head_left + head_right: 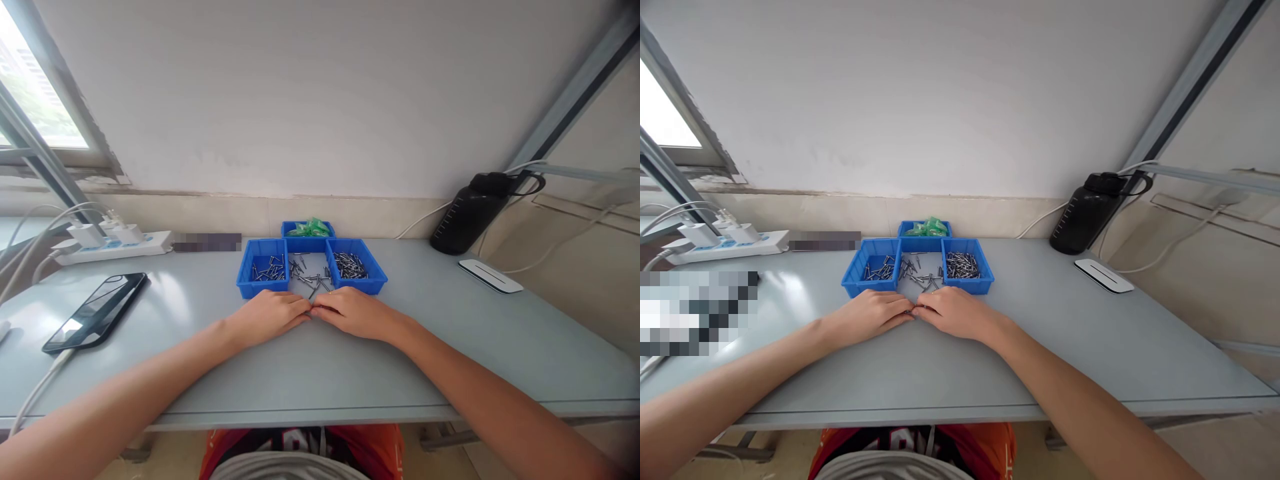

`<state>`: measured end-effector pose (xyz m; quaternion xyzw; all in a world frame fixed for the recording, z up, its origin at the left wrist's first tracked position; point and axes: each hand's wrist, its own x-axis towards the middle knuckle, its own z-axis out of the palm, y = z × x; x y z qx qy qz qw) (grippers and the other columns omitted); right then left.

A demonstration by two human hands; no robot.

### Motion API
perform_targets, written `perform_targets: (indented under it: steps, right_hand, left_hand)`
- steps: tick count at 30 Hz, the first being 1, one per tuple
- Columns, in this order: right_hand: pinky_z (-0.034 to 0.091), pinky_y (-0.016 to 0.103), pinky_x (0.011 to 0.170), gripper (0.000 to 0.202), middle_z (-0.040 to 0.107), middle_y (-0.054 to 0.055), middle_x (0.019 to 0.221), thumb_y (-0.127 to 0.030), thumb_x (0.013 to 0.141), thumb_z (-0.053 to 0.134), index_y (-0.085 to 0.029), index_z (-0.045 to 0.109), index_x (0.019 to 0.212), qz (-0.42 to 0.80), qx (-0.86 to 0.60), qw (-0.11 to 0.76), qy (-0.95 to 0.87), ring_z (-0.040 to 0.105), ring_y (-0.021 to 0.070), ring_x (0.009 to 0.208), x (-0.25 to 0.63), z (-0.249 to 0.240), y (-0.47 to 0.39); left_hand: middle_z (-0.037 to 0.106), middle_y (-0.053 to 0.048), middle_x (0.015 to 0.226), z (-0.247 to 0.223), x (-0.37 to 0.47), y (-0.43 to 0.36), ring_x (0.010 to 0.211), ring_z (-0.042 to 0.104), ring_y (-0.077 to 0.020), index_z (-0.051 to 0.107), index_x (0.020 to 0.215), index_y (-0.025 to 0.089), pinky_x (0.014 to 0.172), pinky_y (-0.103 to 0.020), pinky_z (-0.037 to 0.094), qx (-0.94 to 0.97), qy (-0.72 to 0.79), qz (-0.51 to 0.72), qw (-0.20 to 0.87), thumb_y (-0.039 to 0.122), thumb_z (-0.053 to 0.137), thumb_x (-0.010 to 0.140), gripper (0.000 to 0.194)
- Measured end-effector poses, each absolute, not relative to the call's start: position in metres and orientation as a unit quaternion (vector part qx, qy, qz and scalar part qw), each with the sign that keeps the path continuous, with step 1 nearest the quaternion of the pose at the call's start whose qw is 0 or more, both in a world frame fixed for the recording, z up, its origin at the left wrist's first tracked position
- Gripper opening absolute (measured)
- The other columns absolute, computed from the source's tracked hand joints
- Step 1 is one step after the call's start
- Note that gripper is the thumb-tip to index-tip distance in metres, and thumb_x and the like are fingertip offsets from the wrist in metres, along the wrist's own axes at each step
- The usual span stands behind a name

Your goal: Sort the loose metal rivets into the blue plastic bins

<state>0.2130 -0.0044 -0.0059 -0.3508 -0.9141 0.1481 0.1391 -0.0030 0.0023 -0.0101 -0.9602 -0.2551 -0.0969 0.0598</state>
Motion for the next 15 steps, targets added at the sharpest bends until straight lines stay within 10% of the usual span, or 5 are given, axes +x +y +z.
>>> perform_targets:
  steps: [15]
  right_hand:
    - [0.036, 0.026, 0.061, 0.019, 0.065, 0.001, 0.077, -0.032, 0.092, 0.044, -0.021, 0.059, 0.088, 0.159, -0.384, 0.137, -0.899, 0.057, 0.0151, 0.071, 0.2161, -0.003, -0.004]
  left_hand:
    - [0.061, 0.0, 0.066, -0.0049, 0.0004, -0.0034, 0.058, 0.059, -0.0142, 0.056, 0.082, 0.019, 0.051, -0.024, 0.036, -0.939, -0.329, -0.085, 0.058, 0.035, 0.037, 0.095, 0.028]
